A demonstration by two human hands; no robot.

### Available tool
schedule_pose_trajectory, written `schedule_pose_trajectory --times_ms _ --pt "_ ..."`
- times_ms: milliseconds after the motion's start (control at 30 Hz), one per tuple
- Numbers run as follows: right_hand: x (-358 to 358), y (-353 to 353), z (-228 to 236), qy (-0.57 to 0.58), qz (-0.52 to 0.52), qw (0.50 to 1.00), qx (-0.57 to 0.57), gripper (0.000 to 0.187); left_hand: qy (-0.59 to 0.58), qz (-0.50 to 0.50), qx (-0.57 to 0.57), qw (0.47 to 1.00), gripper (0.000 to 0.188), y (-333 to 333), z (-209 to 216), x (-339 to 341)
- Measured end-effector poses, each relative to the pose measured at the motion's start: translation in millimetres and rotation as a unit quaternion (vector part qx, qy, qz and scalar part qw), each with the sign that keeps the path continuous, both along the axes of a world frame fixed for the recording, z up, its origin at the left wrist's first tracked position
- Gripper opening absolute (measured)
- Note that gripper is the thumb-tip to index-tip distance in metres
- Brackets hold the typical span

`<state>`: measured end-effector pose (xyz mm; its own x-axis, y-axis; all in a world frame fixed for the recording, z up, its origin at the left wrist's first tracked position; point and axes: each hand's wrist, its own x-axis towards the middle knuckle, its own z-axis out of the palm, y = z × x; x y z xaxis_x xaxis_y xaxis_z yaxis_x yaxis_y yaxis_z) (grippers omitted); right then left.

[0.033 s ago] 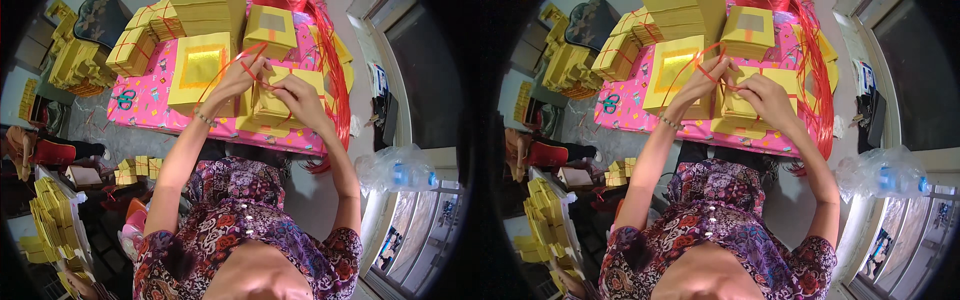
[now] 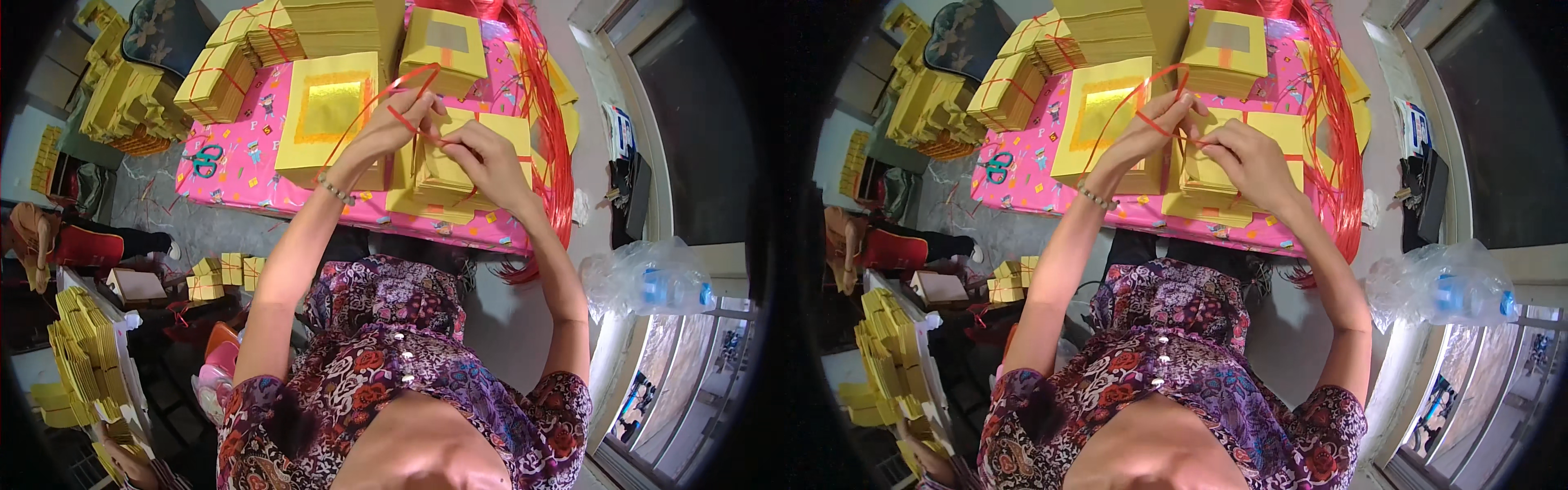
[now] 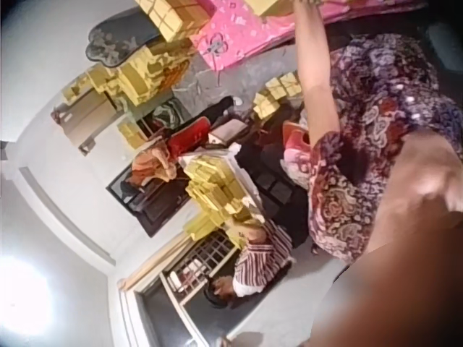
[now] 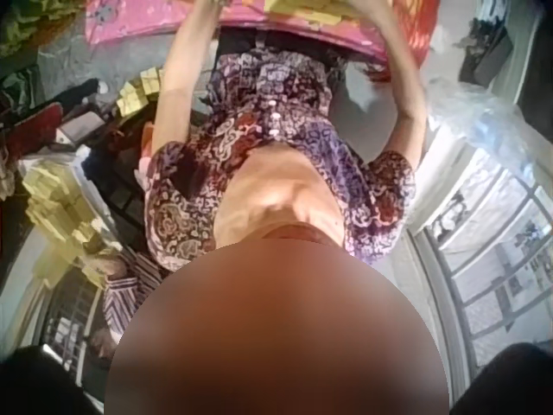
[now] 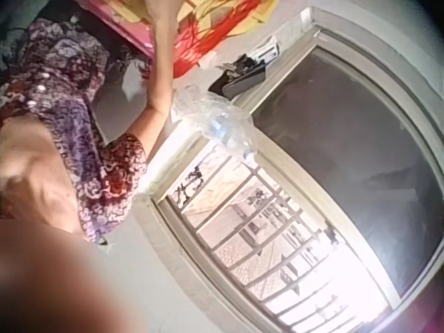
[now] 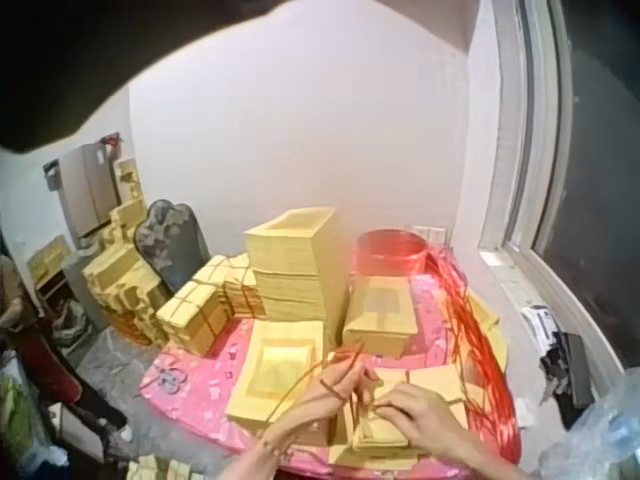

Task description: The recorder is tying stacks of yellow paper (joss paper) together using red plastic ribbons.

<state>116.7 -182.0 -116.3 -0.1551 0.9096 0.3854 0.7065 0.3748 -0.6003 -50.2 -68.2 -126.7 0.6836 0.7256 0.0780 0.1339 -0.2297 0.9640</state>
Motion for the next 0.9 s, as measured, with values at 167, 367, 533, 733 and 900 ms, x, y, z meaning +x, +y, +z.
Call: schedule_pose_trajectory --times_ms 167,367,533,733,900 --pt "-10.3 11.1 -0.7 0.033 -0.017 0.999 -0.034 0.017 0.038 -0.032 -0.013 0.999 0.040 14.4 -1.8 -1.3" --pt "-17.7 6.4 -6.0 -0.004 -0.092 0.992 -0.082 0.021 0.139 -0.062 0.023 0.988 0.039 11.5 20.6 12.0" --pt "-26.8 9.1 -4.0 -0.079 -0.127 0.988 -0.041 0.023 0.130 -0.066 0.140 0.979 0.039 15.7 13.3 15.4" --pt "-27.1 8.0 -9.1 -0.114 -0.105 0.987 -0.051 0.030 0.145 -0.054 0.210 0.965 0.034 11.0 19.9 19.0" --pt "-24.8 8.1 -15.4 -0.154 -0.097 0.983 -0.040 0.028 0.123 0.005 0.271 0.955 0.031 5.3 25.1 13.4"
